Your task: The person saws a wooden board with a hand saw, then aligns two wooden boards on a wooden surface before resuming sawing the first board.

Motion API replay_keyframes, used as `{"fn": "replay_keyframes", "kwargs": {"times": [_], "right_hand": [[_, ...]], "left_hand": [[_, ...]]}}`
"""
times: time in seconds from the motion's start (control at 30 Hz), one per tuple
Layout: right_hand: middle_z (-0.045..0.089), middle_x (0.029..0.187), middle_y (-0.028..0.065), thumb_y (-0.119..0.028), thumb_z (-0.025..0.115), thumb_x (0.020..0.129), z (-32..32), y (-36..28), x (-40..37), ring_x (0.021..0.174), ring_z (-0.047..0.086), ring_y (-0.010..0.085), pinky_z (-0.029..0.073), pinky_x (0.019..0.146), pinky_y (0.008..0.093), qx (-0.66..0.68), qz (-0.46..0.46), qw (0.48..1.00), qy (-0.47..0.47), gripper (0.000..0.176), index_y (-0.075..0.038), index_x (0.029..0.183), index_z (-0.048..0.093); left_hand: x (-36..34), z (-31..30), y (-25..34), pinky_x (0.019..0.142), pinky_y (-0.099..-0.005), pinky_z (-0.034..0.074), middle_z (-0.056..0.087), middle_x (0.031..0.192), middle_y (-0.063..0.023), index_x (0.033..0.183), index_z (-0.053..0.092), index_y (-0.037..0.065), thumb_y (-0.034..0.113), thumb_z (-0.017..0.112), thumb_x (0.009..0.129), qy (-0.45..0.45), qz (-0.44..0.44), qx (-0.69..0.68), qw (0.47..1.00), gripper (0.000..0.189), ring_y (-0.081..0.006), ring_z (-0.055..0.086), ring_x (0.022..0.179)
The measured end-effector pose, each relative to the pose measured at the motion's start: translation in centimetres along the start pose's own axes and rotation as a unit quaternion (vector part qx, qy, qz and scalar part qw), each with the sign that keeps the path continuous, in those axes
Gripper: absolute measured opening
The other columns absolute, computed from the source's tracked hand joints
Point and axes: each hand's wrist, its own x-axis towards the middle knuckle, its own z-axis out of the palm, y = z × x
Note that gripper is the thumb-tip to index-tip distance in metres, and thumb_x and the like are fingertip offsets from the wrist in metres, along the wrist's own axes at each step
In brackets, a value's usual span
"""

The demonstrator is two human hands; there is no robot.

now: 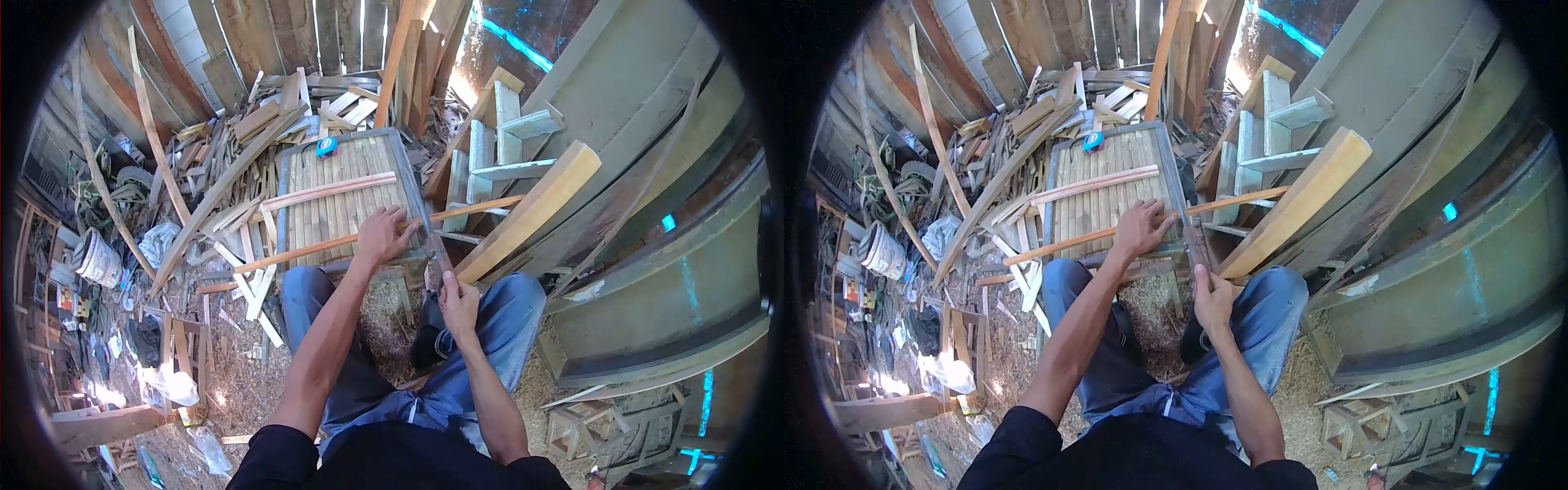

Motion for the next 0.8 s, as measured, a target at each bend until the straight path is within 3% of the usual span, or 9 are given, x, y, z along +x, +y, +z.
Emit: {"fn": "replay_keyframes", "kwargs": {"times": [0.1,0.17,0.33,0.4,0.53,0.6,0.67,0.8], "right_hand": [[0.045,0.052,-0.0017,-0.036,0.054,0.099,-0.2,0.1,-0.1,0.046,0.043,0.0075,0.032,0.044,0.024,-0.048,-0.011,0.999,0.004,0.05,-0.006,0.059,0.051],[0.048,0.052,0.0017,-0.041,0.054,0.097,-0.5,0.0,-0.5,0.05,0.046,0.0112,0.036,0.051,0.0315,-0.059,0.02,0.998,-0.01,0.054,0.002,0.064,0.058],[0.049,0.051,0.0017,-0.04,0.054,0.097,-1.4,-0.5,-2.6,0.049,0.046,0.0116,0.037,0.05,0.032,-0.063,0.022,0.998,-0.007,0.054,0.001,0.062,0.057],[0.049,0.051,0.0017,-0.04,0.054,0.097,-1.8,-1.3,-3.1,0.049,0.046,0.0118,0.037,0.05,0.0323,-0.068,0.028,0.997,-0.008,0.054,0.001,0.062,0.057],[0.047,0.05,0.0052,-0.038,0.054,0.097,-2.2,-2.3,-3.8,0.049,0.047,0.013,0.037,0.05,0.0346,-0.096,0.037,0.995,-0.008,0.053,0.003,0.064,0.058],[0.046,0.049,0.0073,-0.038,0.054,0.096,-1.8,-2.4,-3.4,0.049,0.047,0.0141,0.037,0.051,0.0362,-0.111,0.033,0.993,-0.005,0.052,0.005,0.067,0.058],[0.046,0.051,0.0127,-0.038,0.055,0.096,-0.8,-2.3,-2.8,0.049,0.048,0.02,0.038,0.052,0.0395,-0.139,-0.034,0.99,0.012,0.051,0.007,0.073,0.06],[0.05,0.052,0.0019,-0.04,0.053,0.097,1.1,-2.5,0.5,0.047,0.046,0.0121,0.036,0.048,0.0338,-0.192,-0.041,0.98,0.027,0.055,0.0,0.058,0.055]], "left_hand": [[0.2,0.4,-1.3,0.075,-0.0434,0.05,0.06,0.088,-0.0104,0.093,0.058,0.007,0.024,0.066,0.082,-0.008,0.043,0.002,0.999,0.022,-0.0328,0.059,0.087],[0.1,0.5,-1.8,0.075,-0.0432,0.05,0.061,0.089,-0.0103,0.095,0.058,0.007,0.021,0.066,0.081,-0.009,0.052,0.007,0.999,0.022,-0.0326,0.059,0.088],[-0.1,0.7,-1.5,0.078,-0.0424,0.049,0.06,0.092,-0.009,0.097,0.058,0.008,0.016,0.067,0.079,-0.008,0.059,0.02,0.998,0.021,-0.0308,0.06,0.092],[-0.3,0.8,-1.0,0.08,-0.0416,0.048,0.059,0.091,-0.0077,0.097,0.059,0.009,0.014,0.067,0.079,0.037,0.084,0.017,0.996,0.021,-0.0292,0.059,0.094],[-0.5,1.0,-0.7,0.081,-0.0412,0.047,0.057,0.089,-0.0071,0.096,0.06,0.008,0.014,0.067,0.079,0.039,0.061,0.007,0.997,0.019,-0.0283,0.058,0.094],[-0.3,0.9,-0.6,0.078,-0.0412,0.046,0.056,0.087,-0.0078,0.091,0.059,0.007,0.016,0.067,0.08,0.063,0.062,0.005,0.996,0.016,-0.0288,0.057,0.091],[-0.3,0.8,-0.6,0.078,-0.0417,0.047,0.056,0.088,-0.0089,0.091,0.059,0.006,0.016,0.068,0.08,0.05,0.052,-0.007,0.997,0.018,-0.03,0.057,0.091],[-0.2,1.0,-1.3,0.077,-0.0423,0.047,0.056,0.088,-0.0111,0.09,0.058,0.004,0.017,0.07,0.079,0.048,0.038,-0.018,0.998,0.02,-0.0319,0.057,0.09]]}}
